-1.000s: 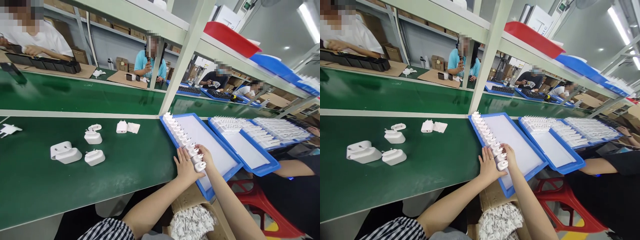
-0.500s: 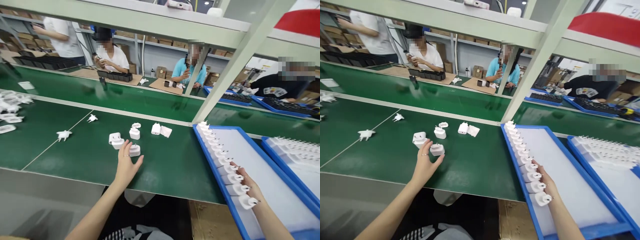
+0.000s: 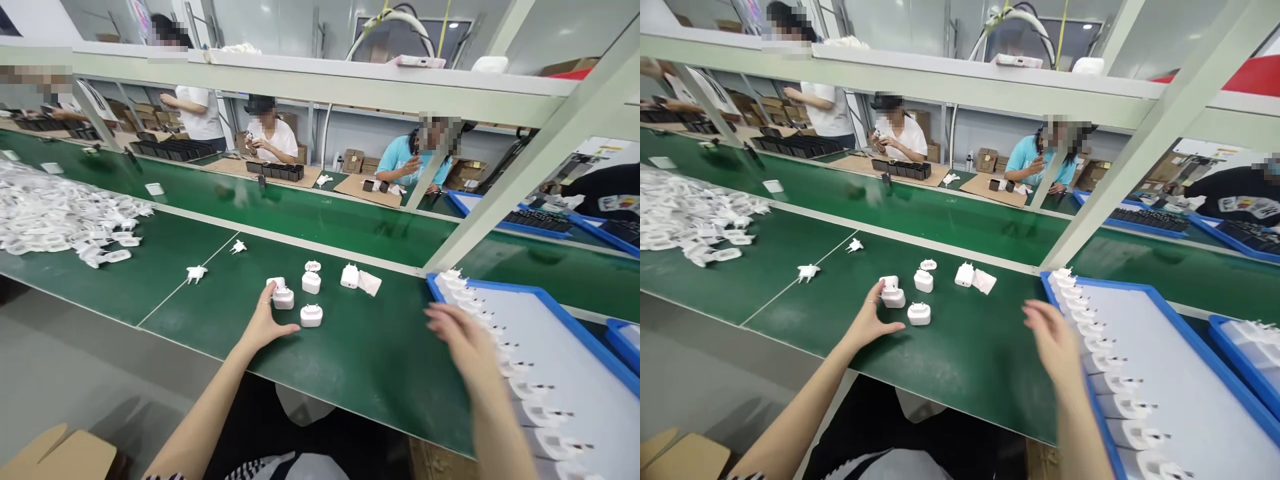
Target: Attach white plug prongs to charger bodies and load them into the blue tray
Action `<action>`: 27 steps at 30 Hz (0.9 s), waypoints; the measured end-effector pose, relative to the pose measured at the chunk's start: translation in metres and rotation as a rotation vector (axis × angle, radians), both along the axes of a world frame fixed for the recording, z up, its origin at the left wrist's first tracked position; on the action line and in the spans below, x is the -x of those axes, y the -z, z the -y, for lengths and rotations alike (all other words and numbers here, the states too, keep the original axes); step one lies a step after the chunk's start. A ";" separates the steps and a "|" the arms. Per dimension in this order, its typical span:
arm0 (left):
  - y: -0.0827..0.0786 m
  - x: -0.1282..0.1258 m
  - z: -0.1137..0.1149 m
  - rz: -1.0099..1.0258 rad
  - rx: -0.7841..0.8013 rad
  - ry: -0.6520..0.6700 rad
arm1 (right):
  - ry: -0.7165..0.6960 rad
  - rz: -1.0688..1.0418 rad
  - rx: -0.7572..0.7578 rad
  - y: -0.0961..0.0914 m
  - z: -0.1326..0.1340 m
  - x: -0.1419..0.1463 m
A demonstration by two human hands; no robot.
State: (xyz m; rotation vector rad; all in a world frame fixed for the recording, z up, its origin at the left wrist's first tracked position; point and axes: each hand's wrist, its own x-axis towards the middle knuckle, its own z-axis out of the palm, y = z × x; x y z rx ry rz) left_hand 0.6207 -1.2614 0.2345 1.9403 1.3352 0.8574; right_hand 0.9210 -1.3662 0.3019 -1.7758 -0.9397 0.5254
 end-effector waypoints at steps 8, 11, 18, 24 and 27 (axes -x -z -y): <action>0.008 -0.017 -0.001 0.051 0.021 0.077 | -0.124 0.412 0.522 0.019 -0.148 0.063; 0.009 -0.024 0.000 0.084 0.044 0.159 | -0.196 0.371 0.541 0.025 -0.164 0.064; 0.012 -0.050 -0.006 0.177 0.205 0.280 | -0.430 0.185 0.444 0.032 -0.159 0.059; 0.012 -0.044 -0.011 0.078 0.160 0.234 | -0.385 0.014 0.114 0.040 -0.156 0.072; 0.010 -0.039 -0.016 0.075 0.150 0.178 | -0.359 -0.102 -0.014 0.051 -0.157 0.090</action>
